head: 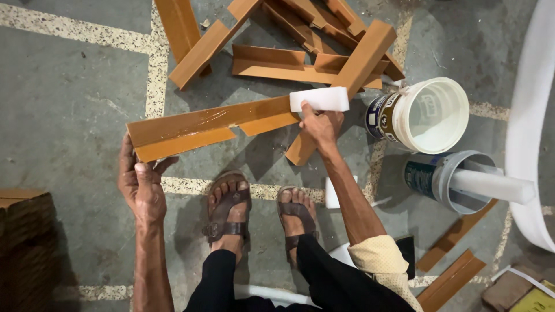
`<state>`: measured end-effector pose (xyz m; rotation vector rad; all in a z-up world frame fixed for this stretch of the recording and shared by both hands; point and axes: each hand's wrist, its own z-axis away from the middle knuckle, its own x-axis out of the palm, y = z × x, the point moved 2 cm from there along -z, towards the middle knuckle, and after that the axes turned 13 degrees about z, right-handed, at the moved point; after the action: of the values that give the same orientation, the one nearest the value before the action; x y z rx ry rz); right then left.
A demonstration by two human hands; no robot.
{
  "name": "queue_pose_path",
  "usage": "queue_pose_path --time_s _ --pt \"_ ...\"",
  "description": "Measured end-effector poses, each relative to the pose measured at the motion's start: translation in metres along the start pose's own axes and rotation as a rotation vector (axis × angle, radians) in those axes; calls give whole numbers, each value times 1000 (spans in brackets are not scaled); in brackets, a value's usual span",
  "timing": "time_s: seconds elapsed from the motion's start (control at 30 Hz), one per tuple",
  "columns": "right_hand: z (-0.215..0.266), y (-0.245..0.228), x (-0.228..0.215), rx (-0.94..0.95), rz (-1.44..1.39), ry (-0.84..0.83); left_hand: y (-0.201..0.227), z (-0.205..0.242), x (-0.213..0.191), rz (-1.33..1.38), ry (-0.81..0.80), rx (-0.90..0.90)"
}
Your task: The person wipes multiple brown wooden pieces with a white foam pad, repeatedly dipping the pad into a bucket of liquid. The person handles the pieces one at a time, turning them over to wipe different sides, and places them on the floor after cleaning.
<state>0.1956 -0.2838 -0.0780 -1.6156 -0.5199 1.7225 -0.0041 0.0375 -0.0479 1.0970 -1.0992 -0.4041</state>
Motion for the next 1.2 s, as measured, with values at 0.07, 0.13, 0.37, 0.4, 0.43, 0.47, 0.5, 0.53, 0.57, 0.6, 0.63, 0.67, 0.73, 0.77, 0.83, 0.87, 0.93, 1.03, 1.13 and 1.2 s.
queue_pose_path --time_s 0.07,0.13,0.37,0.4,0.43,0.47,0.5,0.53,0.57,0.6,0.63,0.67,0.73,0.77,0.83,0.87,0.93,1.03,1.13,1.2 --pt "1 4 5 32 -26 -39 -2 1 -3 -49 -23 42" --pt "-2 10 11 92 -75 -70 -4 -1 -5 -49 -37 65" --pt "-7 33 25 240 -232 -152 0 -3 5 -12 -34 77" --pt "-9 35 27 235 -244 -165 2 -4 9 -22 -41 87" --pt "-9 38 27 234 -262 -170 4 -4 12 -37 -39 88" --pt "-9 39 28 232 -280 -176 6 -3 15 -53 -36 88" --pt "-9 41 29 229 -297 -182 8 -3 17 -69 -33 89" --pt "-9 42 30 229 -320 -192 10 -2 20 -72 -28 88" --pt "-8 42 30 227 -343 -202 11 -1 22 -74 -23 87" --pt "-8 41 30 225 -366 -211 12 0 24 -77 -17 87" --pt "-6 41 30 231 -369 -226 12 1 26 -79 -18 90" --pt "-4 40 29 237 -373 -240 13 3 28 -80 -20 94" --pt "1 39 27 254 -363 -266 13 6 31 -81 -21 106" --pt "3 37 26 266 -349 -278 13 8 34 -80 -21 114" --pt "7 35 25 276 -370 -286 14 12 37 -111 -13 117" --pt "9 33 25 276 -406 -283 15 14 40 -145 -5 112" --pt "13 32 26 266 -470 -281 17 18 46 -163 -8 107" --pt "19 30 28 251 -553 -286 22 22 59 -140 -21 110" --pt "23 30 30 275 -607 -312 26 25 71 -153 -4 96" --pt "26 28 31 286 -624 -338 27 27 79 -148 -12 89"
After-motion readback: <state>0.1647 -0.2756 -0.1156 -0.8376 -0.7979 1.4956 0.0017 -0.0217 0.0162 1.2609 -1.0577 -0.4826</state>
